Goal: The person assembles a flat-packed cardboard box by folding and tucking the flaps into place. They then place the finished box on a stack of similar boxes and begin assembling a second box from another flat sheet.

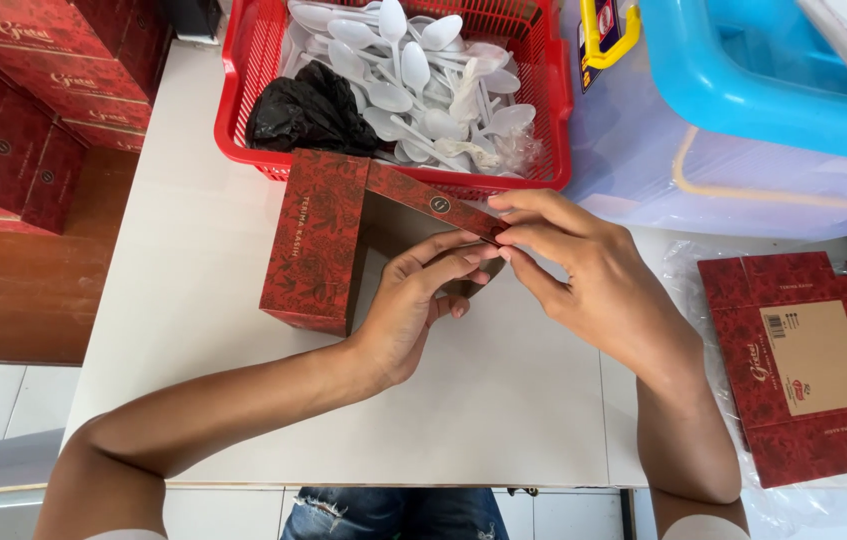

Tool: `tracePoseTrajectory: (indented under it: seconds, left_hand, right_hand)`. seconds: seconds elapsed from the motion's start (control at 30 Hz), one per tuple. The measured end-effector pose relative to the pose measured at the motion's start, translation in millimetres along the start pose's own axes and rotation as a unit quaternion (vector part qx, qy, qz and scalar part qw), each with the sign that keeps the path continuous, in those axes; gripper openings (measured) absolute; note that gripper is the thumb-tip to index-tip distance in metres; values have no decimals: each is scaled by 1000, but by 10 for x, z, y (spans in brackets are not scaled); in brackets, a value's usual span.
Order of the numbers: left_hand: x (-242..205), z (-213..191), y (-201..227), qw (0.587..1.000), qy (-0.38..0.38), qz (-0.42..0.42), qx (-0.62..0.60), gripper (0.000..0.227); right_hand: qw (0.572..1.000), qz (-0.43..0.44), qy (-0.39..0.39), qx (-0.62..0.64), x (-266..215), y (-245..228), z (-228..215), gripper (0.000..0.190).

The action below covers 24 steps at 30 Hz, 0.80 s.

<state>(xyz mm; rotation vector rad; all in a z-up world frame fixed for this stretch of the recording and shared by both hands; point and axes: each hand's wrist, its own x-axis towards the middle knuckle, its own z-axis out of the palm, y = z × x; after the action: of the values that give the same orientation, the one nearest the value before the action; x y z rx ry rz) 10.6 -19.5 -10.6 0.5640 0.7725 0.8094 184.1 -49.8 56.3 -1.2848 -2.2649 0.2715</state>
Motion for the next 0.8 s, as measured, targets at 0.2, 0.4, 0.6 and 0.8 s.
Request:
tracePoseTrajectory:
  seconds: [0.2,0.4,0.6,0.8]
  left_hand:
    - [-77,38,59,999,-12,25,19,28]
    - [-108,39,40,995,-77,16,57,49]
    - [-653,104,381,760,-341,285,474,56]
    - [-493,240,577,521,-104,615,582,35]
  right_hand:
    - [997,-37,-41,-58,-11,11,-89,13]
    - [994,-56,-25,-90,-40,23,-138,3]
    - [994,-34,61,-85,-58,-12,-367,3]
    - [981,-82,150,-96,-121,-144,-460,4]
